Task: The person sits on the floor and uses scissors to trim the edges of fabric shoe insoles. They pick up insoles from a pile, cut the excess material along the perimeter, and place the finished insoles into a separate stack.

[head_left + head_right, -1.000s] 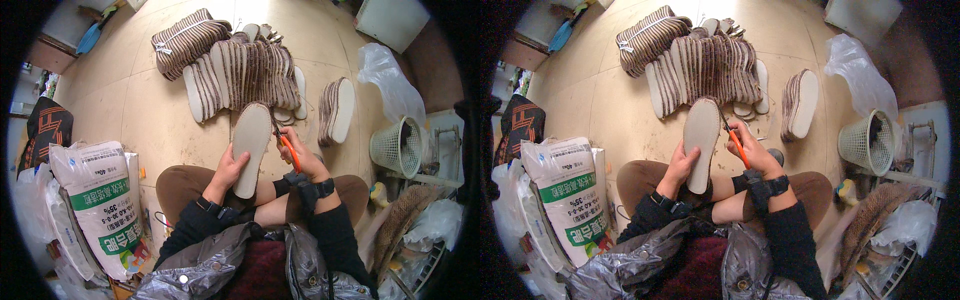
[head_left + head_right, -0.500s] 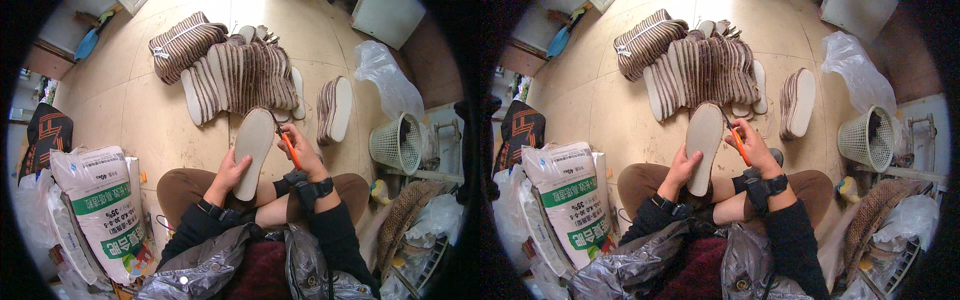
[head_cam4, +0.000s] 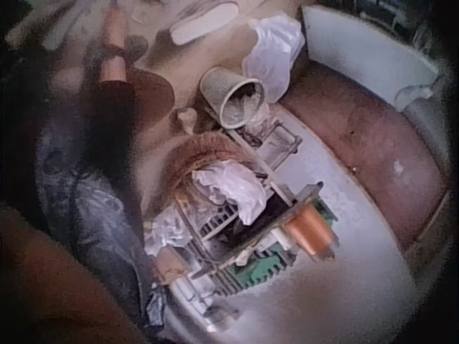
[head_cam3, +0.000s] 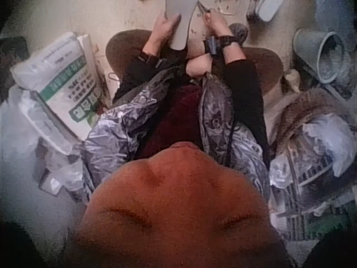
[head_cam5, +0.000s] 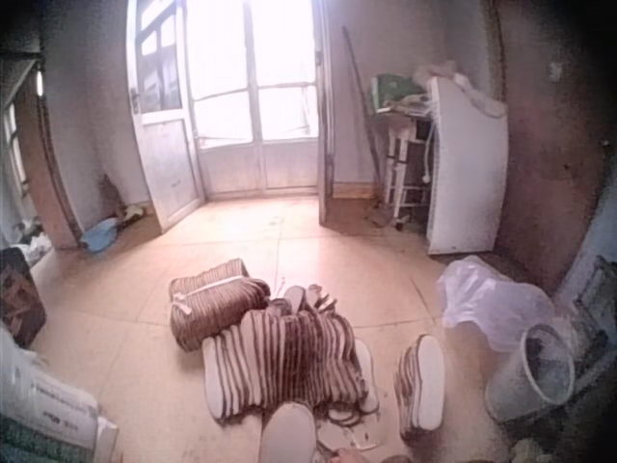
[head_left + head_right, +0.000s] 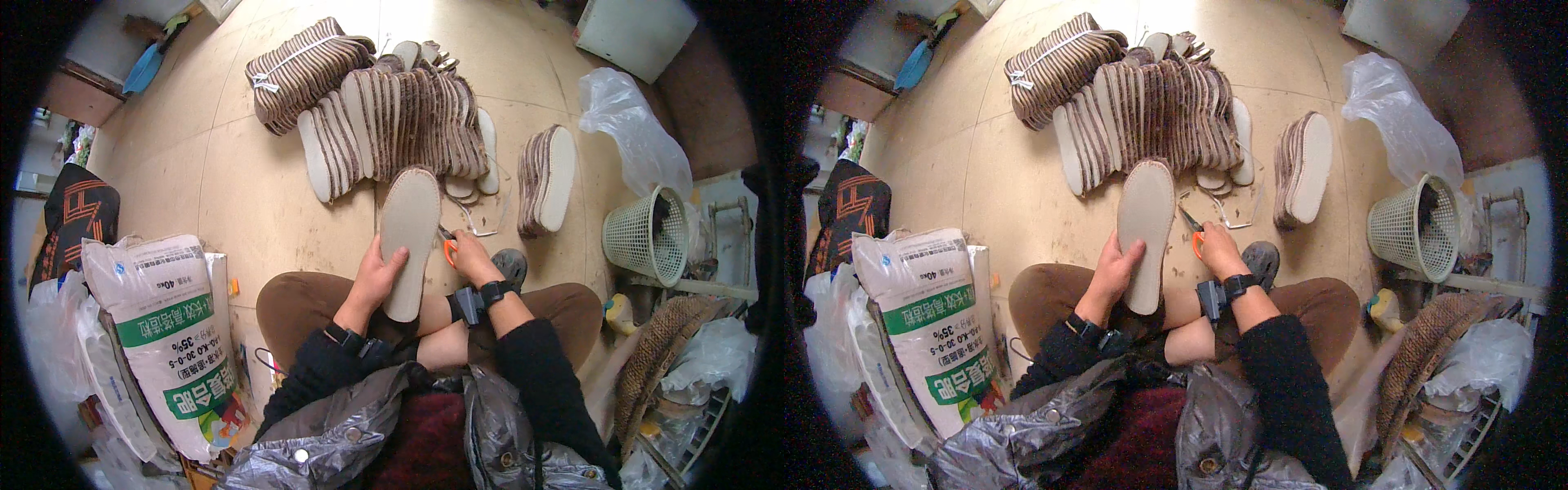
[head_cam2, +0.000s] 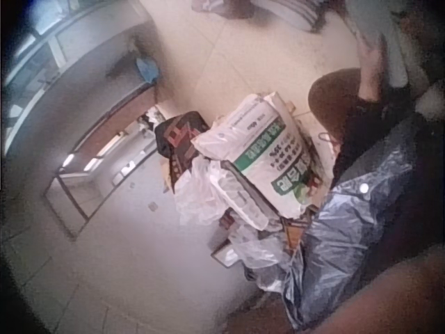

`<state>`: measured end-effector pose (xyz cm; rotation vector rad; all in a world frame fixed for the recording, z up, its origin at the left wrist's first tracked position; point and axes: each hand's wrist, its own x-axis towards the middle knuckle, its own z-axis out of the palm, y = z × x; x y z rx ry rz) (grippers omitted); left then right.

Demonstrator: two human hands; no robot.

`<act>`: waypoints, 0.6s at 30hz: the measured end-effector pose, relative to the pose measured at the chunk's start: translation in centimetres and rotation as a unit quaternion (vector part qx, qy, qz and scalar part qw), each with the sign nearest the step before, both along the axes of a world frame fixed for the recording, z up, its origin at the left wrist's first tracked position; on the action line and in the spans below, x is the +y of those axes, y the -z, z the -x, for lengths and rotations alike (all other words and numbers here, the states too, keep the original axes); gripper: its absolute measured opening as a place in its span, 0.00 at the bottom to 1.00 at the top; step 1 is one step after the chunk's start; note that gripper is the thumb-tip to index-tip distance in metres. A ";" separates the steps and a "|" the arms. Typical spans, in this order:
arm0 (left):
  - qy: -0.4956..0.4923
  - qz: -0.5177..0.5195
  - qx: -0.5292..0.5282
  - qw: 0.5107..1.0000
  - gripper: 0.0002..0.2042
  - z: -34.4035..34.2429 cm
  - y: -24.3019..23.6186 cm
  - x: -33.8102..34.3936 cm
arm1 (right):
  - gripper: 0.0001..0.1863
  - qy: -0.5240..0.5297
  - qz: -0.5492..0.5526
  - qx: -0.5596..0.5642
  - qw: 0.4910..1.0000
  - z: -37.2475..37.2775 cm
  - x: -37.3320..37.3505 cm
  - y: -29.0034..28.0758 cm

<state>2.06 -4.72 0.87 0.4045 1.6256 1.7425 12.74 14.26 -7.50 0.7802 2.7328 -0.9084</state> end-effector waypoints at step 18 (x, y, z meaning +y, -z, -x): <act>0.181 0.059 -0.107 0.976 0.24 -1.9 2.1 0.8 | 0.20 0.374 0.588 0.350 0.626 2.7 -2.6 -7.6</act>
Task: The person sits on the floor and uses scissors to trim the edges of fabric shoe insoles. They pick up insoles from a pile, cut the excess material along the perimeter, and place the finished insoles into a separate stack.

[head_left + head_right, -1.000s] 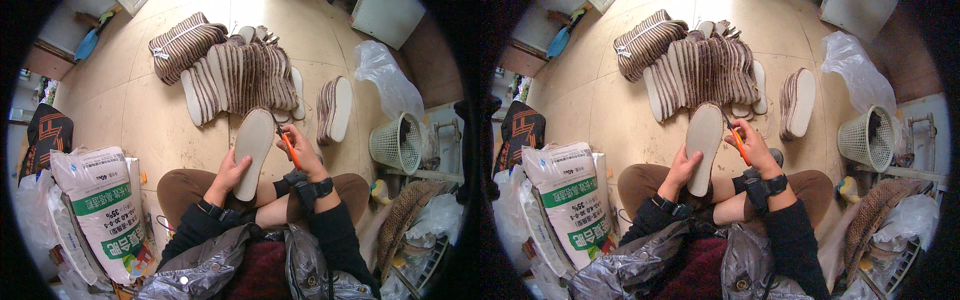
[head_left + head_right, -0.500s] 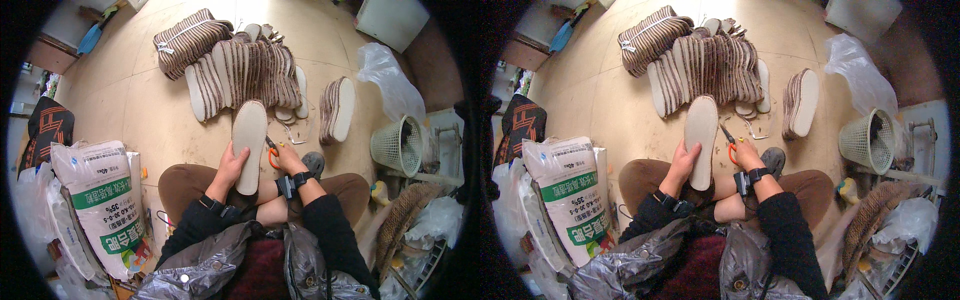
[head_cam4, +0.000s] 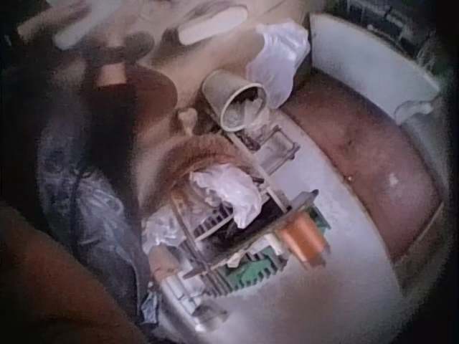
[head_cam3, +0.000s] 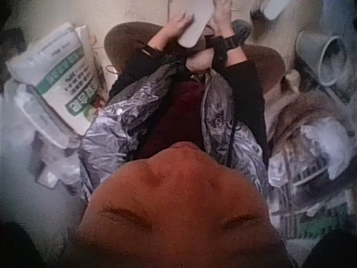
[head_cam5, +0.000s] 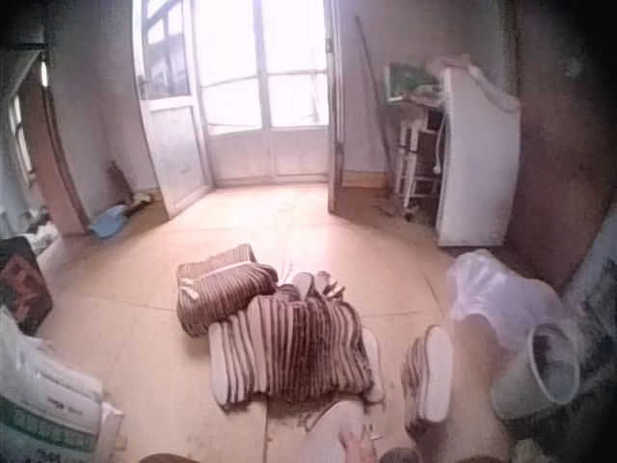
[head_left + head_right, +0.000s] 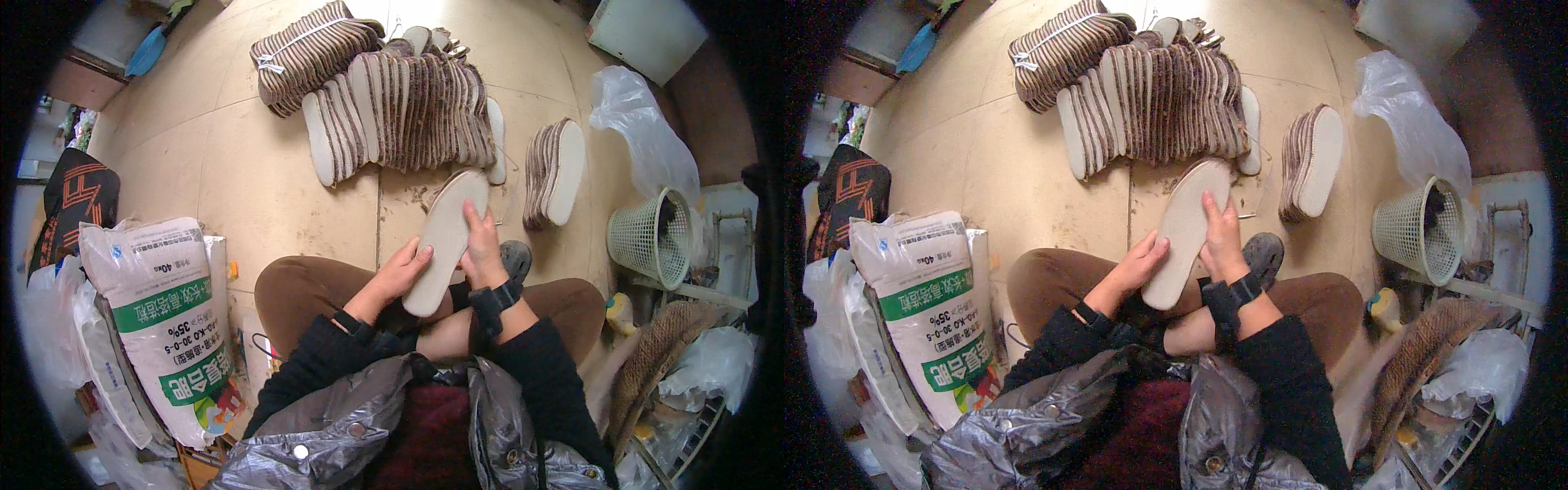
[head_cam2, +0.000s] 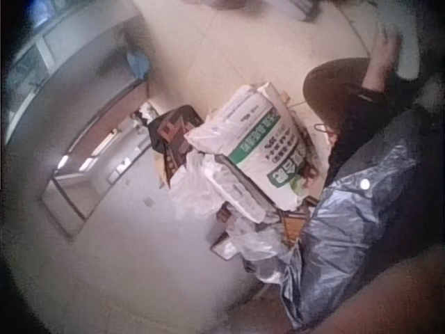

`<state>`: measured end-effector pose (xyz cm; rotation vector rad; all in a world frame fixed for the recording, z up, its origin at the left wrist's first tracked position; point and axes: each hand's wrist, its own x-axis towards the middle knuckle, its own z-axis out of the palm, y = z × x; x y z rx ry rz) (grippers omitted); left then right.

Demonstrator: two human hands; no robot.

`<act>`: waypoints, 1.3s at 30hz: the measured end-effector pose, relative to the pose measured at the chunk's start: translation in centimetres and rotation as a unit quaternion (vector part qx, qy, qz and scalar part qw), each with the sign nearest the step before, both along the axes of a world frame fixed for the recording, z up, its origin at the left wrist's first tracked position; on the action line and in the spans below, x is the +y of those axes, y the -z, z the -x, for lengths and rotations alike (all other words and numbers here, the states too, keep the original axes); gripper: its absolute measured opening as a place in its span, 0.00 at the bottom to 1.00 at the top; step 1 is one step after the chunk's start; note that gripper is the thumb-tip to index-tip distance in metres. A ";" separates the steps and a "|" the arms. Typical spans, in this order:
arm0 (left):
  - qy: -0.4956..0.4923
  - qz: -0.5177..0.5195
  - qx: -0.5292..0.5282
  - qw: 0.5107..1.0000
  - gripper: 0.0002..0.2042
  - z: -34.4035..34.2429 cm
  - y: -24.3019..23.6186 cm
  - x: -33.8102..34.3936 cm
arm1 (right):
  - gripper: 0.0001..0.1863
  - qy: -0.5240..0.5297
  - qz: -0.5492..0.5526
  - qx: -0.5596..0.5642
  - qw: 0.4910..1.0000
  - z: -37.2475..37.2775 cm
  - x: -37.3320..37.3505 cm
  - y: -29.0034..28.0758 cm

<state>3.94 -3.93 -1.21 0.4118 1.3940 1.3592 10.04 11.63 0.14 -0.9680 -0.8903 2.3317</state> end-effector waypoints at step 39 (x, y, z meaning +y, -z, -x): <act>0.021 0.022 0.127 0.991 0.12 0.6 0.2 0.3 | 0.20 0.054 -0.702 -0.584 0.404 -3.9 19.6 -3.5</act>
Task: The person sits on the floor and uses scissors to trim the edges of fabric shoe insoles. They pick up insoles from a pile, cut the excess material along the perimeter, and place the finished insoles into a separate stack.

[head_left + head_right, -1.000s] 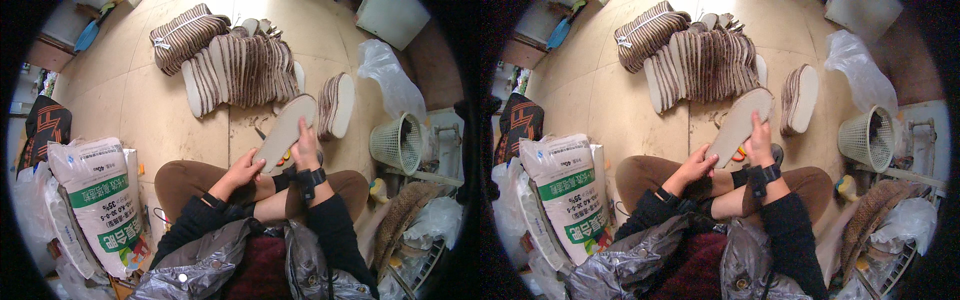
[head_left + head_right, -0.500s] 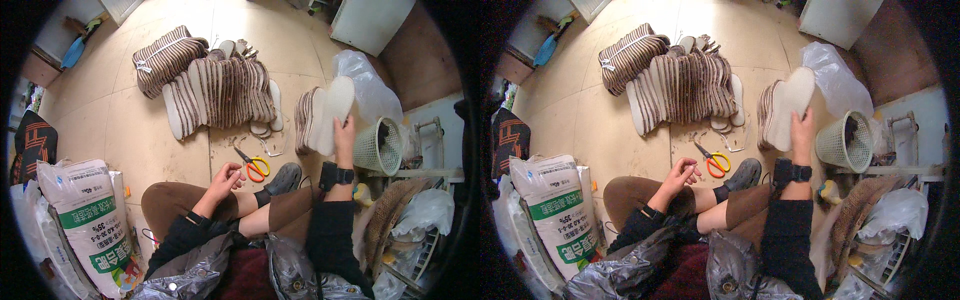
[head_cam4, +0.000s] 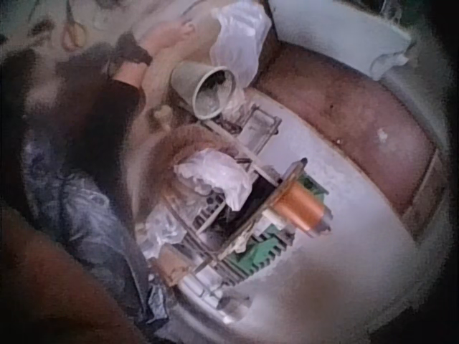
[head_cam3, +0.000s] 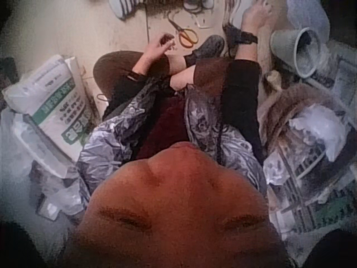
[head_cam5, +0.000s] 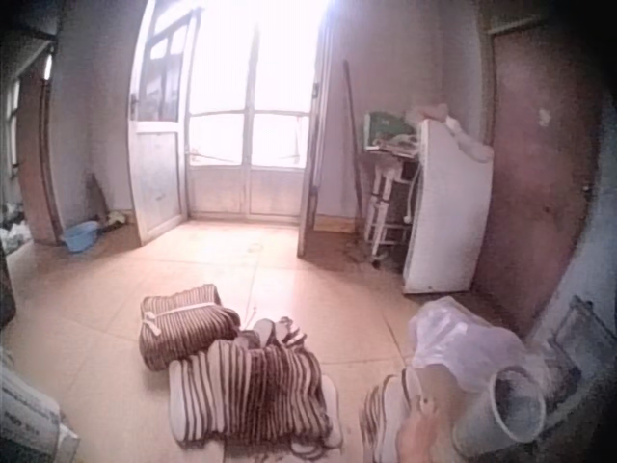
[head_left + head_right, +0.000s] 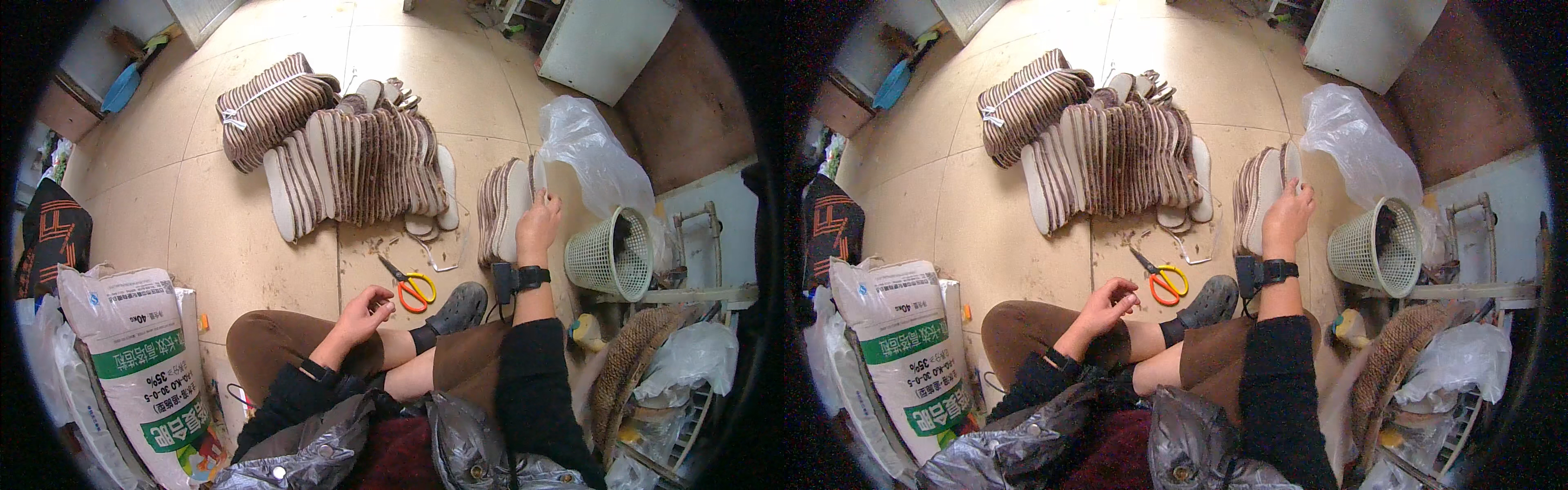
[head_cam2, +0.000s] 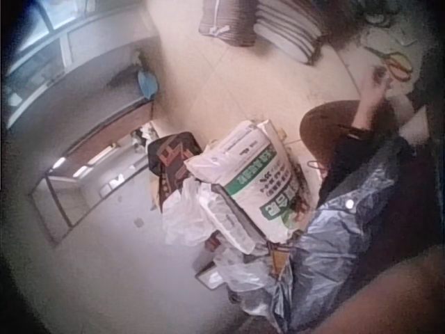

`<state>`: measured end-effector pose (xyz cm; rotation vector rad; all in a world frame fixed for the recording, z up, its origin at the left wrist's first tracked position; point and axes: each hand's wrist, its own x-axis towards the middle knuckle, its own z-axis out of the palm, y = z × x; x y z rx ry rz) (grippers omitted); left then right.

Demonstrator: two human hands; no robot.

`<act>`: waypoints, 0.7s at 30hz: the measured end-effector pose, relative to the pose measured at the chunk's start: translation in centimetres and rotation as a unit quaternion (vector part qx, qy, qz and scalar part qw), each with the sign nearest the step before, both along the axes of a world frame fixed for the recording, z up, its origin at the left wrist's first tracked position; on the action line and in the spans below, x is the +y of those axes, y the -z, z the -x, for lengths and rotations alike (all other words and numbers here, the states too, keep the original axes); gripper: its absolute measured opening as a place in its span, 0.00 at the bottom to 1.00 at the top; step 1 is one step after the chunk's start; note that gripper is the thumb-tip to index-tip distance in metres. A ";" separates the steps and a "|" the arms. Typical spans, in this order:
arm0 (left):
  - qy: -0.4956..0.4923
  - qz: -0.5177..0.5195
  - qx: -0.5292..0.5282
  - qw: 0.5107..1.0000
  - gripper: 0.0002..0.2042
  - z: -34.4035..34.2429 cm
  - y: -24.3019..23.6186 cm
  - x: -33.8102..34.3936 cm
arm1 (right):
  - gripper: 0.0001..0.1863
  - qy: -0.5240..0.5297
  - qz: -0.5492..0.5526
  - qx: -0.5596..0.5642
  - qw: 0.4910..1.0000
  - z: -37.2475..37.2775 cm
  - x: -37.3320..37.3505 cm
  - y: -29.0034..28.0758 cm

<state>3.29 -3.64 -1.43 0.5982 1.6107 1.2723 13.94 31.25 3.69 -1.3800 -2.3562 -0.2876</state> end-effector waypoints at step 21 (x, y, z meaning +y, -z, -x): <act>-0.037 0.000 0.110 0.993 0.12 0.5 -0.1 -0.1 | 0.25 -0.058 0.102 0.014 0.993 2.6 -2.7 1.3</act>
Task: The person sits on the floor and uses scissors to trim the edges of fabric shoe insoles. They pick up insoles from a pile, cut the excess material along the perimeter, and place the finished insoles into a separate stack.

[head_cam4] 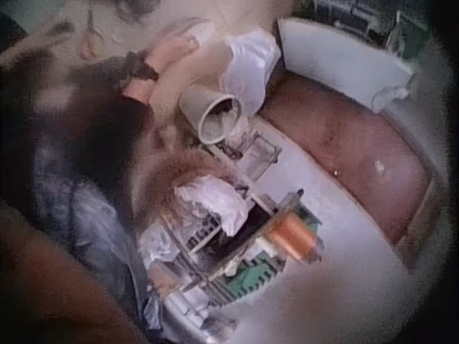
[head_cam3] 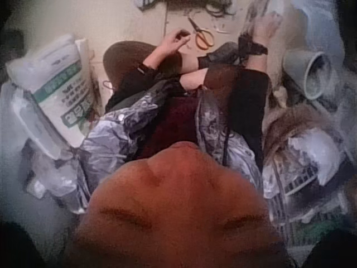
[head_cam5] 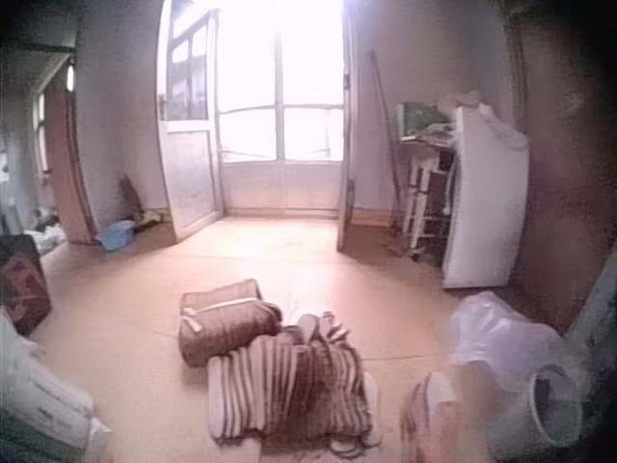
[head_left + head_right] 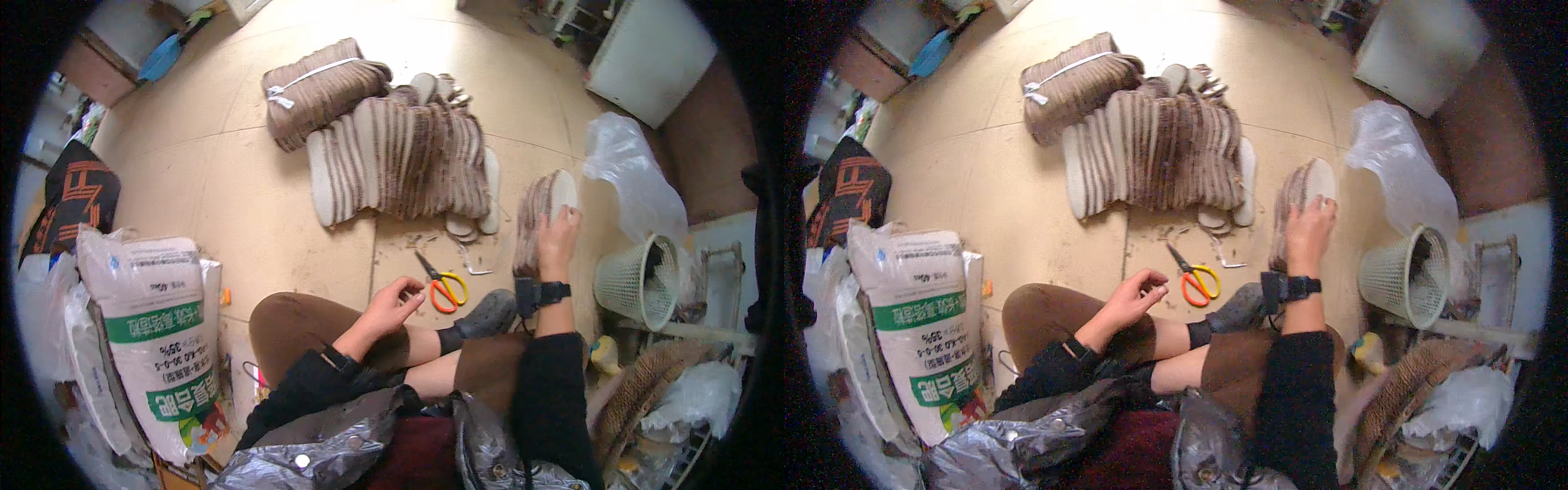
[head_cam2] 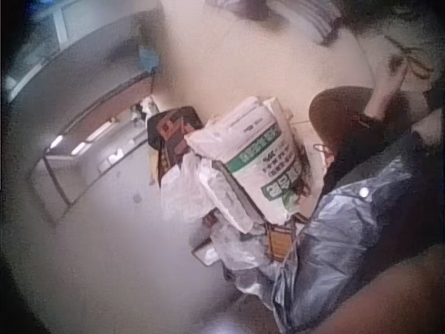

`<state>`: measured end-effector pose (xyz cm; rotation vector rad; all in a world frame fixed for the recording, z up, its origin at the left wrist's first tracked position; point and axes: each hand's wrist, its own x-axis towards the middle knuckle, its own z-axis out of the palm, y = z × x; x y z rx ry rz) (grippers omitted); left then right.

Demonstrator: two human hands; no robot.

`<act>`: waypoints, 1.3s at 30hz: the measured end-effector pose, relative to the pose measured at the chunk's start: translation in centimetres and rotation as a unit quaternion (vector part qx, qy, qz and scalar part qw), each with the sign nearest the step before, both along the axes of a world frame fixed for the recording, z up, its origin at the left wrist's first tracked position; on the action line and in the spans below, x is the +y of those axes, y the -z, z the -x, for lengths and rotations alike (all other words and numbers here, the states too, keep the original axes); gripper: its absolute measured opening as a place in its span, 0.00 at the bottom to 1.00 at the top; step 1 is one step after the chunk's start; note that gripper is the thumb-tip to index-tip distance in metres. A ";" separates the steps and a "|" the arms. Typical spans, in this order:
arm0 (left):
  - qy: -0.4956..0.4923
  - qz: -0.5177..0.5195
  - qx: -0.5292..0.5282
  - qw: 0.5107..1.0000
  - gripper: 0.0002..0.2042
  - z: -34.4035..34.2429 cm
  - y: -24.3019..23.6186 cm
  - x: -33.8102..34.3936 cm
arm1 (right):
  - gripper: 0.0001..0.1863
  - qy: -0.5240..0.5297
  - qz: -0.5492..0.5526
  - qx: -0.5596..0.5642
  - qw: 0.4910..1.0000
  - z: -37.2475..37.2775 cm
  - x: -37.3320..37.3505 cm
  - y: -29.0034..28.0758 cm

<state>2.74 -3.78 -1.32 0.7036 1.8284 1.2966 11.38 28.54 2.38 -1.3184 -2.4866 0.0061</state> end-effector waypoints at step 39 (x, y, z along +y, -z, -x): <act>-0.171 0.118 0.174 0.963 0.33 20.3 5.1 4.4 | 0.29 -0.313 0.284 -0.126 0.897 0.9 -16.3 6.7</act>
